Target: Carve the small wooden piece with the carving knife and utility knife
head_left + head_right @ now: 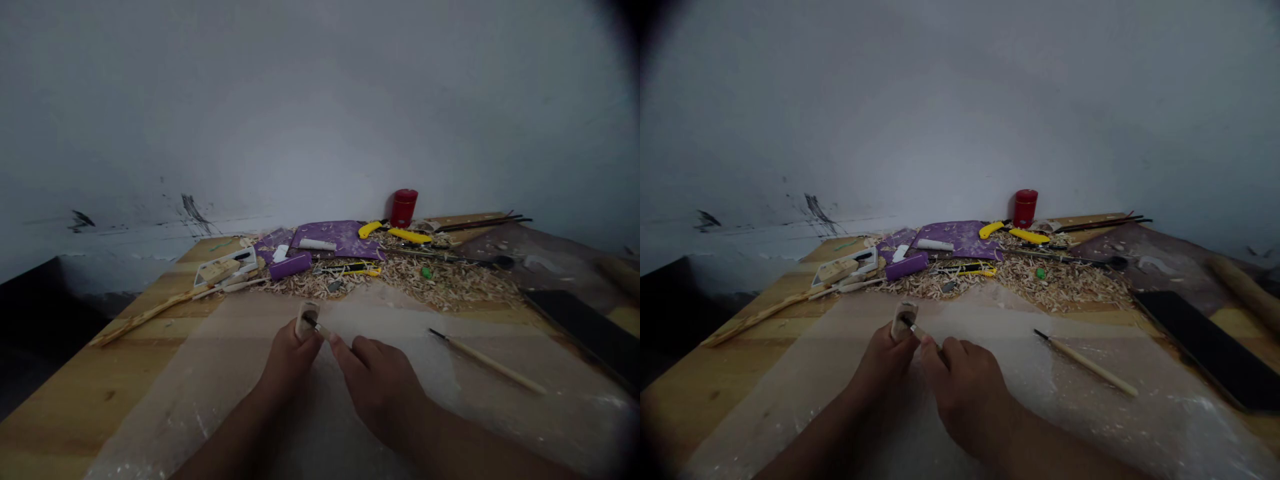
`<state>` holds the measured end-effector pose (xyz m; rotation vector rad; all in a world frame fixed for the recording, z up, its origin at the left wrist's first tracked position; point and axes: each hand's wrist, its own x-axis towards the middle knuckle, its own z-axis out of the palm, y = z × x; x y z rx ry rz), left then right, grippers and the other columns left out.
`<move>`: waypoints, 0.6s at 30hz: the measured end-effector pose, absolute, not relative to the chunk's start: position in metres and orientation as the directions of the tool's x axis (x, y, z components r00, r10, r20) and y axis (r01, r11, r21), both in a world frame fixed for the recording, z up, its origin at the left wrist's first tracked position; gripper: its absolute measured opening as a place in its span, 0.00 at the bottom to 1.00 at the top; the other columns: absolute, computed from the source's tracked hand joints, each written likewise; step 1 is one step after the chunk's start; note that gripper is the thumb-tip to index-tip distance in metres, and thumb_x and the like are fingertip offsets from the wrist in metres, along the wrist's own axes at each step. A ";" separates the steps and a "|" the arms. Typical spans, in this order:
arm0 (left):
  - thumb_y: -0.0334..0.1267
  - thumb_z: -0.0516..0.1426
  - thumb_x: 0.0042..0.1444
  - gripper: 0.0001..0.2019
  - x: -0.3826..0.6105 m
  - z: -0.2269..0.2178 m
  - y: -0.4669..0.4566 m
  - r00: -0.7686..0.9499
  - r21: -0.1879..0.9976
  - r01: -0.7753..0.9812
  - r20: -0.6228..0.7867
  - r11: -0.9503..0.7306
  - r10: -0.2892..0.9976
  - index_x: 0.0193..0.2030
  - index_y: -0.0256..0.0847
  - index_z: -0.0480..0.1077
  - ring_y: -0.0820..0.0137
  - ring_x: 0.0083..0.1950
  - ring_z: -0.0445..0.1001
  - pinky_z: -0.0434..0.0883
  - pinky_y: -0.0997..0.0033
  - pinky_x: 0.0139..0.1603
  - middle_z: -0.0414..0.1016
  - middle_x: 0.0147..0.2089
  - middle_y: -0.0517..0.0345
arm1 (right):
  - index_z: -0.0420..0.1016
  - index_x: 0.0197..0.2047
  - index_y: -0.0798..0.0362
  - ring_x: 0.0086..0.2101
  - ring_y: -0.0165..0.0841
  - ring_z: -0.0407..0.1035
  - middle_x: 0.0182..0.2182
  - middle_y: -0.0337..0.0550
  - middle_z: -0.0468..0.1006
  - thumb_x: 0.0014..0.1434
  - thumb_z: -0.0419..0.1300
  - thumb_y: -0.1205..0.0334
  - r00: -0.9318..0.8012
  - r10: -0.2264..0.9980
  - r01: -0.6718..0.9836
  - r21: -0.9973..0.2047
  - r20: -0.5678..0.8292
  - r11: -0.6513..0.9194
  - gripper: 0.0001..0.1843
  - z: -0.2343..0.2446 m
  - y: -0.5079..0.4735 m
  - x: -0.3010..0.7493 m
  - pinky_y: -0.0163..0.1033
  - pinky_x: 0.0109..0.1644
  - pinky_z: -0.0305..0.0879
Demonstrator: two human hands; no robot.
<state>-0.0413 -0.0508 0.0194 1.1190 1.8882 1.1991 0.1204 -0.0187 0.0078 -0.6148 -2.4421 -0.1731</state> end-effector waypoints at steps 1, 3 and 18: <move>0.37 0.54 0.45 0.07 -0.042 0.018 -0.050 -0.436 0.924 0.309 -0.073 0.225 0.897 0.22 0.41 0.59 0.77 0.18 0.53 0.53 0.78 0.18 0.55 0.15 0.69 | 0.64 0.52 0.57 0.24 0.33 0.63 0.25 0.43 0.69 0.58 0.46 0.70 -0.704 0.397 0.469 -0.035 0.588 0.883 0.18 0.008 -0.018 0.119 0.36 0.26 0.54; 0.38 0.53 0.47 0.07 -0.041 0.016 -0.047 -0.418 0.933 0.286 -0.083 0.218 0.905 0.22 0.41 0.58 0.77 0.17 0.53 0.54 0.78 0.19 0.54 0.14 0.69 | 0.65 0.52 0.57 0.23 0.33 0.64 0.25 0.43 0.70 0.59 0.45 0.70 -0.697 0.437 0.455 -0.120 0.569 0.882 0.18 0.011 -0.014 0.119 0.36 0.26 0.57; 0.30 0.47 0.53 0.26 -0.080 0.010 -0.034 -0.617 0.639 0.698 0.307 0.324 0.724 0.61 0.37 0.51 0.57 0.58 0.58 0.56 0.59 0.55 0.58 0.57 0.41 | 0.64 0.51 0.56 0.20 0.29 0.60 0.22 0.34 0.65 0.56 0.49 0.56 -0.310 0.922 0.159 -0.943 0.234 0.293 0.20 -0.002 0.060 0.127 0.32 0.23 0.56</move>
